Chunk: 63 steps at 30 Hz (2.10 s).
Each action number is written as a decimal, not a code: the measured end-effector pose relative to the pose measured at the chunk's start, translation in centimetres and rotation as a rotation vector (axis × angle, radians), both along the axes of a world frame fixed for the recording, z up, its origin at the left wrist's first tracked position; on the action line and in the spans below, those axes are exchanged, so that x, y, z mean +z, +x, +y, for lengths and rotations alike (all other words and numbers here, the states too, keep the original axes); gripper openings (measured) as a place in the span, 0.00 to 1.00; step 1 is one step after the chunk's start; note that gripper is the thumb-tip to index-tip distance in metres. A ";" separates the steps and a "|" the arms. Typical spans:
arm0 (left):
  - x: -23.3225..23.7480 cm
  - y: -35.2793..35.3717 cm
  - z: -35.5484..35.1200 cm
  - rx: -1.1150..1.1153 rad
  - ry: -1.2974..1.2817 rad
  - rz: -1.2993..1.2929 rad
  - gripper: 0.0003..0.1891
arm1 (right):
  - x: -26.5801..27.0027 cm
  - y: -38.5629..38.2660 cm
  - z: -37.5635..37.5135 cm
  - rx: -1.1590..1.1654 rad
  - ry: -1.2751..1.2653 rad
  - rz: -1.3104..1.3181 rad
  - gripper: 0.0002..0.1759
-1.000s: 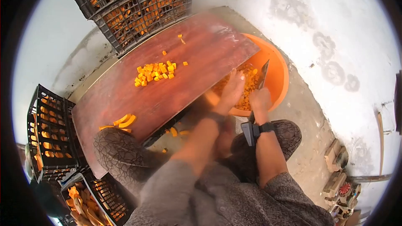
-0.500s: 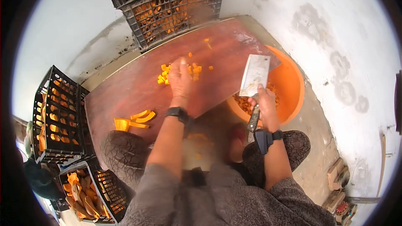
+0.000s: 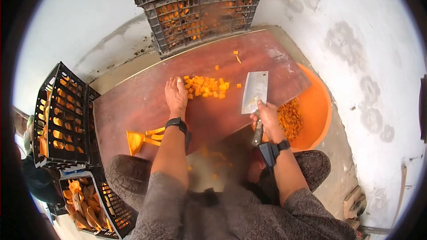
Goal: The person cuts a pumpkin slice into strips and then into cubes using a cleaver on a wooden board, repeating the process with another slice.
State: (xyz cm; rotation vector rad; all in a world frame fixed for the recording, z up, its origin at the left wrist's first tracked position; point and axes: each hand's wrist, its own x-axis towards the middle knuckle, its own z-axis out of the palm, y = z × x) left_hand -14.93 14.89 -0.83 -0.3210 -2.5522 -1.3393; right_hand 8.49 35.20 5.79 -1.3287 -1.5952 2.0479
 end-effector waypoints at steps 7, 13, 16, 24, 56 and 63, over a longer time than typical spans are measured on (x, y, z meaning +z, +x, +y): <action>-0.8 -1.1 1.9 -0.116 -0.056 0.071 0.26 | -0.8 -2.2 -0.9 0.116 -0.038 0.101 0.14; 0.2 -0.4 3.3 -0.263 -0.033 0.216 0.19 | -1.9 -4.8 -3.2 0.262 -0.034 0.034 0.13; 1.2 0.3 3.6 -0.410 -0.050 0.031 0.22 | -2.1 -5.7 -4.4 0.283 -0.041 0.019 0.13; 1.2 3.6 5.6 -0.358 -0.001 0.200 0.16 | -1.9 -6.5 -7.0 0.234 -0.026 0.042 0.13; 7.7 22.0 20.5 -0.777 0.560 -0.349 0.22 | 5.5 9.6 -1.7 -0.268 0.093 0.135 0.09; 2.7 25.3 20.8 -0.845 0.632 -0.654 0.31 | -1.5 14.1 5.8 -0.132 0.735 -0.501 0.11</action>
